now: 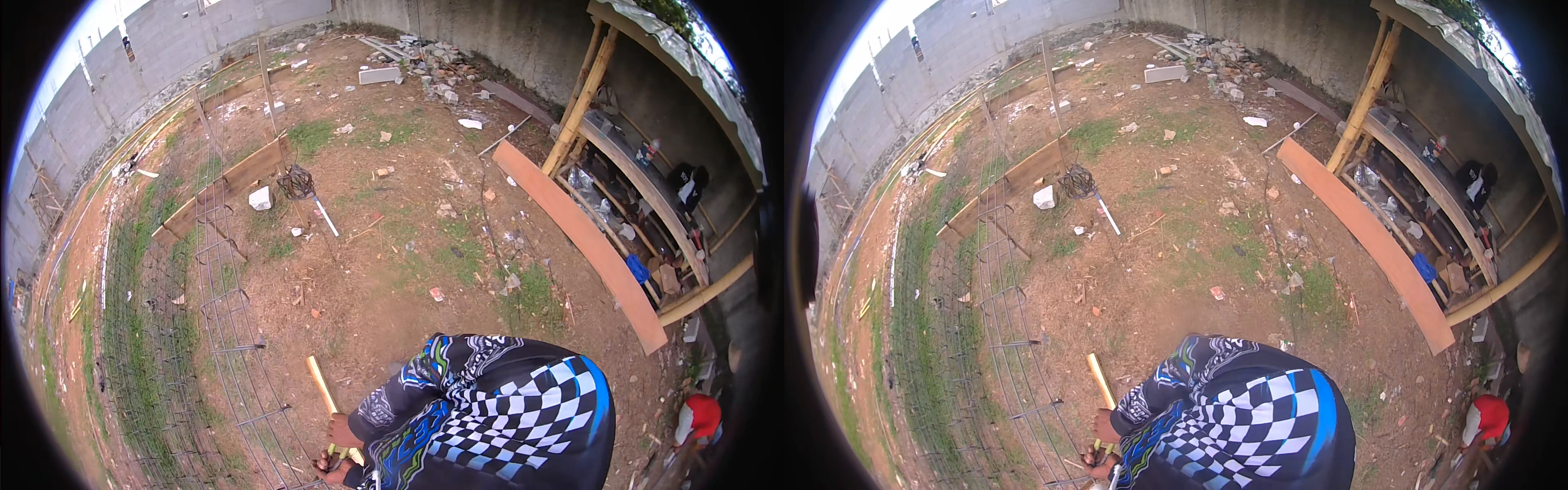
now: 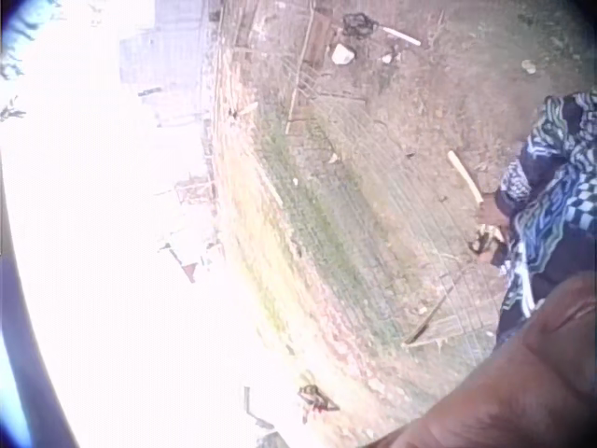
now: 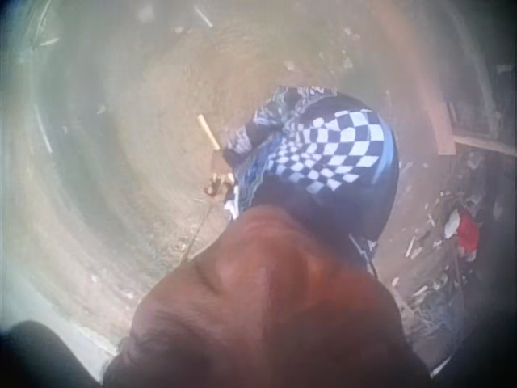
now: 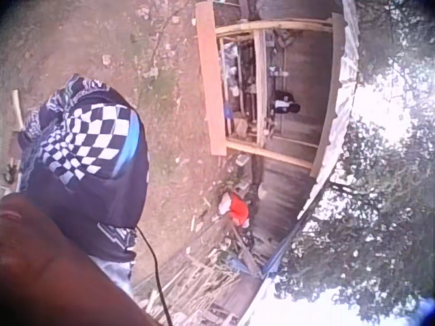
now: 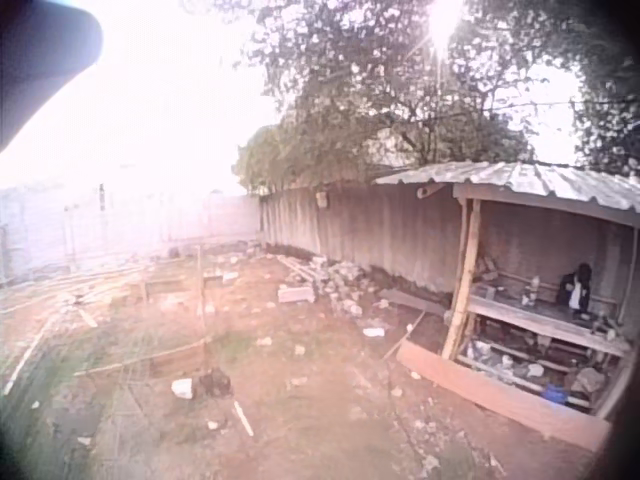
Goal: The person uses pliers to twist wire ties around the intersections of a rebar cage laid on the ground. They repeatedly pick up wire ties, wrap them around the bars, and twist them tight to secure the structure. Another person briefly approaches and observes the work.
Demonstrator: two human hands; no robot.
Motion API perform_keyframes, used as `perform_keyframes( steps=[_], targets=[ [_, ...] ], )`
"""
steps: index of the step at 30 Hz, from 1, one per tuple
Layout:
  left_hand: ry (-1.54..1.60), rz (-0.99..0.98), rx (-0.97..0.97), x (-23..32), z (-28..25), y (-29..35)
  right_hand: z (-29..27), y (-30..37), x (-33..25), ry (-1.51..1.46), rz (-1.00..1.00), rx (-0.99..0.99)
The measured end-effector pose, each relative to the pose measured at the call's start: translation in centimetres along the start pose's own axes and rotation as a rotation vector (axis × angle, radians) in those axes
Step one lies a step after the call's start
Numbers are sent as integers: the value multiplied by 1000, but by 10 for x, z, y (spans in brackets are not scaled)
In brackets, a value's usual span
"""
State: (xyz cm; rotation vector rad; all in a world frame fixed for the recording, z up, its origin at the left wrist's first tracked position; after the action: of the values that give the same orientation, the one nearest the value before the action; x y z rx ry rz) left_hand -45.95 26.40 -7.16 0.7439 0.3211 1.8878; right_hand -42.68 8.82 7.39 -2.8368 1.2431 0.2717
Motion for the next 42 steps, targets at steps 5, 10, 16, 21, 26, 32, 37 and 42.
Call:
perform_keyframes(
  steps=[5, 10, 16, 21, 26, 32, 37, 42],
  targets=[
    [-142, -2, 21, -9, 14, 4, 26, -11, -3, 36, -100, 126],
    [-221, -19, 42, -21, 29, 15, 29, -14, -8, -16, -147, -1],
    [-279, -10, 55, -30, 43, 33, 33, -10, -2, -25, -151, -30],
    [-319, 2, 48, -32, 63, 52, 36, -9, 6, -75, -135, -77],
    [-352, 62, 27, -29, 108, 85, 22, -6, 18, -428, 43, -202],
    [-999, 263, -212, -35, 163, 83, 6, 1, 56, -724, 279, 4],
    [-1083, 287, -430, -54, 185, 64, -4, 21, 84, -719, 446, 47],
    [-1306, 90, -591, -82, 214, 58, -27, 46, 111, -684, 483, 112]
  ],
)
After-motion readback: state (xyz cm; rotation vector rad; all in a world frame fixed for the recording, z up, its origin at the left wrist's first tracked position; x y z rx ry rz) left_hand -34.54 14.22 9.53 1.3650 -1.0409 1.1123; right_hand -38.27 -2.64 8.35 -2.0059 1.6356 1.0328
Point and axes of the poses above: each hand's wrist, its own y-axis away from the middle knuckle, its own z-axis out of the palm, x = y × z, the point moved 6 cm from there along -y, towards the middle knuckle, and after that the axes turned 9 degrees about y, right-handed, at the moved point
